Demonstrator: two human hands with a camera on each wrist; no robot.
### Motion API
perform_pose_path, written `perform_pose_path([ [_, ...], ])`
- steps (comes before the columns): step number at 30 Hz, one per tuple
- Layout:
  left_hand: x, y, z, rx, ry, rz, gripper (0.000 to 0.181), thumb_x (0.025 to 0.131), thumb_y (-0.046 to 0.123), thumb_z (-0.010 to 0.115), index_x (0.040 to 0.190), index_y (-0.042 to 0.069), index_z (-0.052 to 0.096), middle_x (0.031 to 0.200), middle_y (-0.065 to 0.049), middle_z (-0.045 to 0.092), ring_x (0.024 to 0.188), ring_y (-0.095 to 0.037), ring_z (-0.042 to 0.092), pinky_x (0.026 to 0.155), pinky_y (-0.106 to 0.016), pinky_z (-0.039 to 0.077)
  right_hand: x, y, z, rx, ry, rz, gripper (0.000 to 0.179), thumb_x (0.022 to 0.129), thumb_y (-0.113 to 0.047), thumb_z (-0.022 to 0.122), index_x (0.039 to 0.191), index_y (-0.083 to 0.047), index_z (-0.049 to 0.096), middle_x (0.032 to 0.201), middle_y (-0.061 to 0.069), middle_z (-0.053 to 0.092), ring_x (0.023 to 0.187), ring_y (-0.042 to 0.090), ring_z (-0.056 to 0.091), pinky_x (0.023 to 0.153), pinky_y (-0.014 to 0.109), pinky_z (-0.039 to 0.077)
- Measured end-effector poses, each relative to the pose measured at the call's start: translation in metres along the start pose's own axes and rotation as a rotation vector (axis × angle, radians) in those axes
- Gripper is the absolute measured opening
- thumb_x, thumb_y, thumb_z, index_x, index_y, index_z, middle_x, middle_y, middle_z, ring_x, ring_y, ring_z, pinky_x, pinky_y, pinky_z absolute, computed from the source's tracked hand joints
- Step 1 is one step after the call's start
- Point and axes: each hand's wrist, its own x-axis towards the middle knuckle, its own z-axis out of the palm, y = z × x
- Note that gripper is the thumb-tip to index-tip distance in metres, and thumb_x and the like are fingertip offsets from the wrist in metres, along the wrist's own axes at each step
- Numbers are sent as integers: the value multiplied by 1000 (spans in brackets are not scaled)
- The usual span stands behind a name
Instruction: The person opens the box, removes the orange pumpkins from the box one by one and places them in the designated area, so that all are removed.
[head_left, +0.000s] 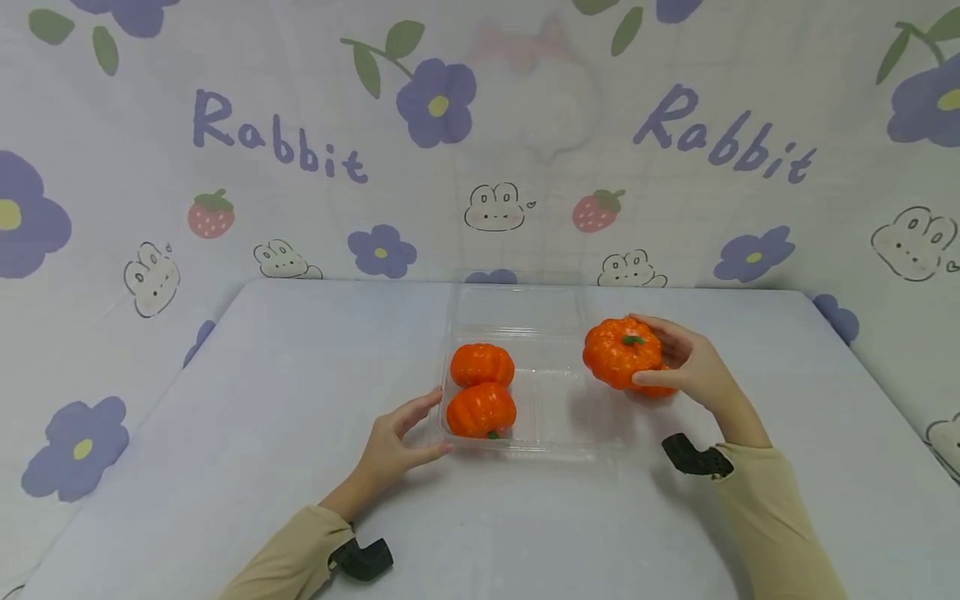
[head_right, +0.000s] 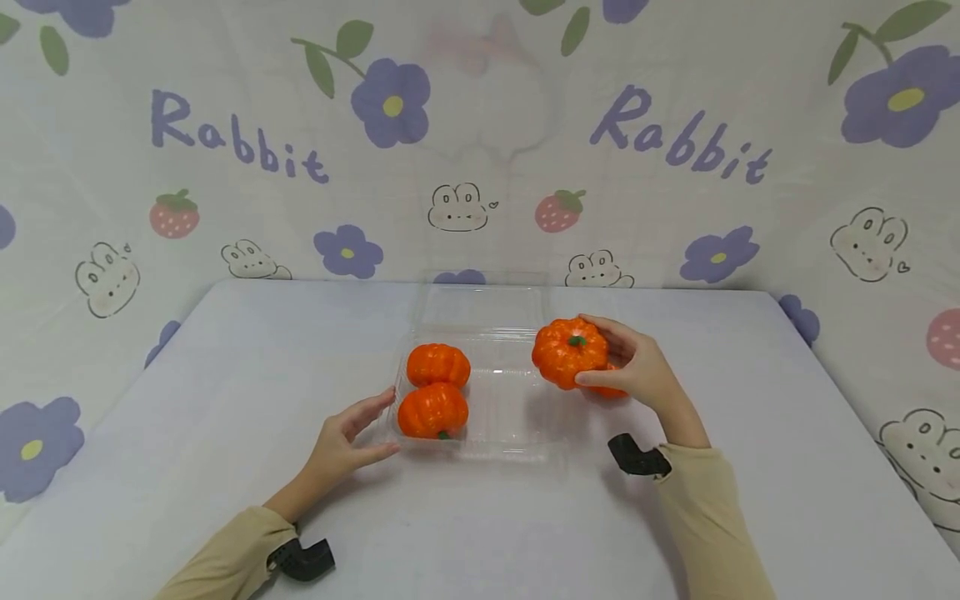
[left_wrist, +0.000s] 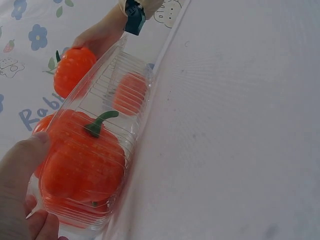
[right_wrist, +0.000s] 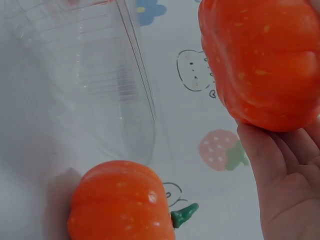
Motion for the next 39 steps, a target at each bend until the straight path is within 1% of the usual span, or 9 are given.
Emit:
perform_pose_path([
  [5, 0, 0, 0, 5, 3, 1, 59, 63, -13, 74, 115, -18, 47, 119, -32, 46, 111, -45, 42, 90, -54, 34, -4, 2, -7, -40, 25, 21, 66, 73, -4, 73, 130, 1, 41, 124, 6, 49, 103, 6, 48, 85, 14, 40],
  [10, 0, 1, 1, 4, 6, -8, 58, 63, -12, 74, 116, -17, 48, 118, -32, 47, 111, -46, 42, 91, -53, 34, -7, 4, -16, -100, 59, 15, 63, 74, -3, 72, 128, 3, 41, 119, 3, 50, 101, 3, 47, 83, 11, 40],
  [15, 0, 2, 2, 5, 8, -17, 58, 63, -12, 74, 116, -16, 49, 118, -32, 47, 111, -46, 41, 91, -53, 34, -10, 6, -26, -123, 72, 30, 63, 75, -3, 71, 128, 4, 39, 118, 2, 49, 99, 3, 48, 82, 10, 40],
  [19, 0, 1, 2, 8, 12, -10, 58, 63, -13, 74, 115, -16, 49, 118, -32, 47, 111, -46, 42, 90, -54, 34, -14, 8, -36, -117, 74, 33, 62, 76, -3, 71, 129, 4, 39, 117, -4, 49, 100, 2, 47, 82, 10, 40],
  [23, 0, 1, 2, 11, 14, 0, 58, 63, -12, 74, 115, -17, 49, 117, -32, 48, 110, -45, 43, 90, -54, 34, -21, 11, -46, -94, 89, 12, 60, 76, -1, 69, 128, 3, 40, 114, -10, 49, 98, 2, 48, 81, 10, 41],
  [25, 0, 1, 2, 10, 13, -1, 58, 63, -12, 74, 115, -16, 49, 117, -32, 48, 110, -45, 43, 90, -54, 34, -24, 14, -51, -81, 92, -1, 58, 77, 1, 68, 128, 3, 40, 113, -11, 49, 98, 2, 49, 80, 10, 41],
  [33, -1, 2, 3, 22, 5, -23, 58, 65, -10, 74, 116, -16, 48, 118, -32, 47, 112, -44, 42, 91, -52, 34, -34, 30, -67, 69, 127, -4, 57, 76, 13, 63, 126, -9, 46, 110, -11, 53, 93, 3, 53, 76, 11, 44],
  [35, -1, 2, 3, 22, 5, -27, 58, 65, -10, 74, 117, -16, 48, 119, -32, 47, 112, -44, 42, 91, -52, 34, -36, 33, -71, 70, 142, 8, 57, 76, 13, 63, 125, -11, 47, 109, -12, 54, 92, 3, 53, 76, 11, 44],
  [39, -2, 2, 3, 8, 9, -20, 58, 64, -12, 74, 116, -16, 48, 118, -32, 47, 111, -45, 42, 91, -53, 34, -41, 37, -74, 5, 184, 84, 53, 78, 6, 65, 123, -15, 48, 106, -16, 54, 91, 1, 53, 75, 9, 43],
])
